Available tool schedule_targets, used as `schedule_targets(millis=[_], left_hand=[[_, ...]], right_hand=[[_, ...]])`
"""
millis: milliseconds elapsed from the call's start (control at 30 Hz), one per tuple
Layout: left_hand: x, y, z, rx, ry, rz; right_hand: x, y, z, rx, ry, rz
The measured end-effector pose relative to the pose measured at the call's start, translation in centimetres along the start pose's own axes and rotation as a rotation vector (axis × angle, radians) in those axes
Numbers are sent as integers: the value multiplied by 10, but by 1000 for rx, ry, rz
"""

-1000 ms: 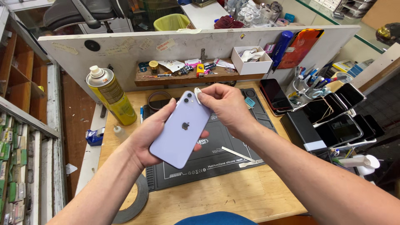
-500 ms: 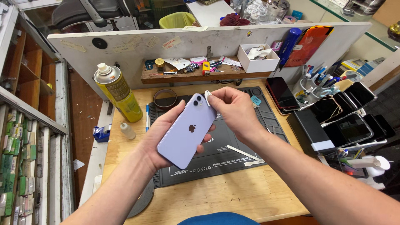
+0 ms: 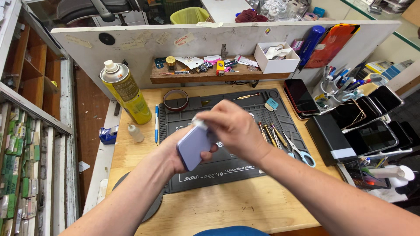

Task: The person wipes a smartphone with a cloth, then sprays a cleaning solution onto the cloth and continues wiping the phone's screen and back. The person uses a screwdriver to pry at the phone's edge and then resumes wiping the device.

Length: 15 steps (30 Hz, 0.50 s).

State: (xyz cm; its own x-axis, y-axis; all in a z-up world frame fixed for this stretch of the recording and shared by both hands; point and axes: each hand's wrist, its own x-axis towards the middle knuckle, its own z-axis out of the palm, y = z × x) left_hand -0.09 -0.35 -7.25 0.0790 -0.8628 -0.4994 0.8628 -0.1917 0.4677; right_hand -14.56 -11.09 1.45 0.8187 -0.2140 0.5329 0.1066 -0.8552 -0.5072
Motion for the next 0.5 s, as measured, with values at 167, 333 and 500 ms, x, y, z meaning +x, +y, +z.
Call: schedule_targets(millis=[167, 333, 500], left_hand=[[-9, -2, 3, 40, 1, 37], [-13, -6, -4, 65, 18, 49], [-14, -7, -11, 9, 39, 3]], right_hand=[[-8, -10, 11, 2, 49, -149], [-8, -10, 13, 62, 31, -65], [-2, -13, 5, 46, 24, -5]])
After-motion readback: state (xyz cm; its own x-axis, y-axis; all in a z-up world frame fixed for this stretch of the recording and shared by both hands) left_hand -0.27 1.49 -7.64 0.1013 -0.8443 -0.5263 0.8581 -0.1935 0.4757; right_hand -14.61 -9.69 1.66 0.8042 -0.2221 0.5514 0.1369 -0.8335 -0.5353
